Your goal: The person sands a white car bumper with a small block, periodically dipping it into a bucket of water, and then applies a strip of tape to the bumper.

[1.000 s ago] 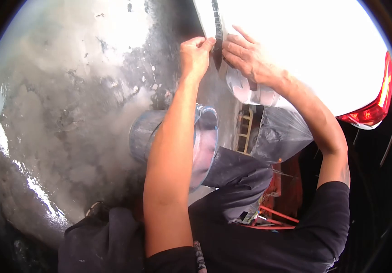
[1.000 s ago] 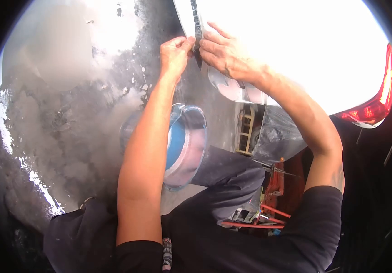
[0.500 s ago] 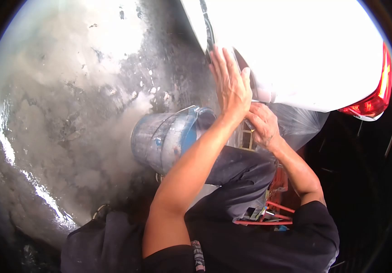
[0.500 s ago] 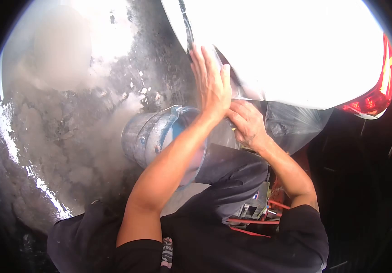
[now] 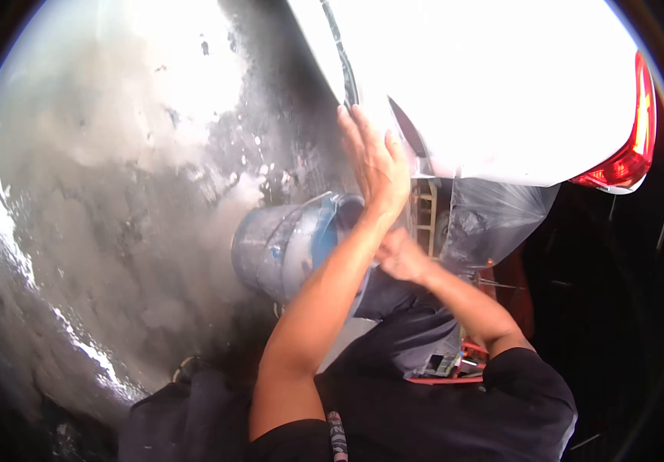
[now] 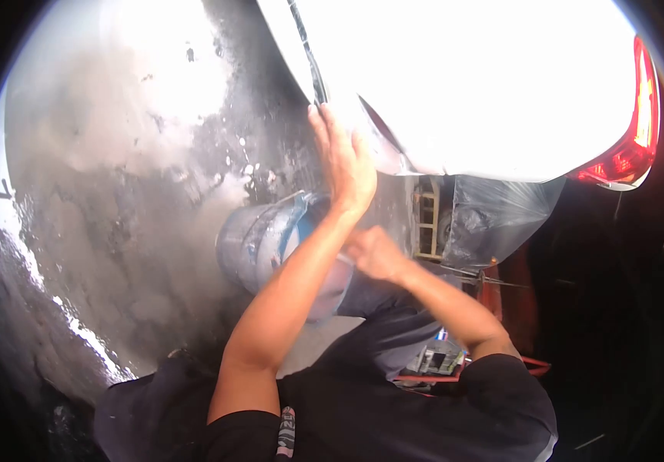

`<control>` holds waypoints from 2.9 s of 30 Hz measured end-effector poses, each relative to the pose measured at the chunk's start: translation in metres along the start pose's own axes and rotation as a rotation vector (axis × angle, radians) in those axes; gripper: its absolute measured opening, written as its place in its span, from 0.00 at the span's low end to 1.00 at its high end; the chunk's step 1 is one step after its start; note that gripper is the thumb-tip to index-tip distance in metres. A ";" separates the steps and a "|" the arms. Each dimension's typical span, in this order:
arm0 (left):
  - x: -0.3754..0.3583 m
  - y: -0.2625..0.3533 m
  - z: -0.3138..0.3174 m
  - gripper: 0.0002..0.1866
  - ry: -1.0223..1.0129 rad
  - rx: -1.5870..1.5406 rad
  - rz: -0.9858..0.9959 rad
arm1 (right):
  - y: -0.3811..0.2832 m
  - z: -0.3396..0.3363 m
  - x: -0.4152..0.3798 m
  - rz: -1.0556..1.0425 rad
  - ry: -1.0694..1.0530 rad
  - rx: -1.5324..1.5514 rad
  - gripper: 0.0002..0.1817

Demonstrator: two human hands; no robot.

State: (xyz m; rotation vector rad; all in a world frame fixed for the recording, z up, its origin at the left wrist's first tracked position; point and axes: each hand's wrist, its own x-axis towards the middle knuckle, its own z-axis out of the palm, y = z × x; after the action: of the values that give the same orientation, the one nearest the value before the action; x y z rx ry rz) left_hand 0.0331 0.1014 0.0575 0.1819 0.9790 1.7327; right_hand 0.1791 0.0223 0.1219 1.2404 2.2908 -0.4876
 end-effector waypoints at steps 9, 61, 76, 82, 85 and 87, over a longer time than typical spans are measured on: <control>0.018 0.018 0.024 0.43 -0.087 0.586 0.482 | 0.048 0.244 0.038 0.898 -0.001 0.527 0.26; 0.149 0.036 -0.098 0.12 0.430 -0.467 0.175 | -0.046 -0.083 0.104 -0.444 0.067 -0.677 0.23; 0.094 -0.004 -0.012 0.34 0.170 0.567 0.686 | 0.008 0.033 0.076 0.013 0.413 0.169 0.20; 0.173 0.038 -0.012 0.30 0.148 0.571 0.732 | 0.014 0.049 0.090 -0.018 0.526 0.282 0.18; 0.172 0.043 -0.002 0.29 0.188 0.549 0.714 | 0.008 0.050 0.084 0.018 0.570 0.266 0.18; 0.127 0.016 0.006 0.29 0.194 0.465 0.660 | 0.012 0.050 0.089 -0.022 0.603 0.168 0.18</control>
State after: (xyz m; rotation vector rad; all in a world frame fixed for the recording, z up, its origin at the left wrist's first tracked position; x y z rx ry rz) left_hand -0.0263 0.2112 0.0298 0.7126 1.5839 2.1037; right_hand 0.1597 0.0629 0.0289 1.6161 2.8040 -0.3487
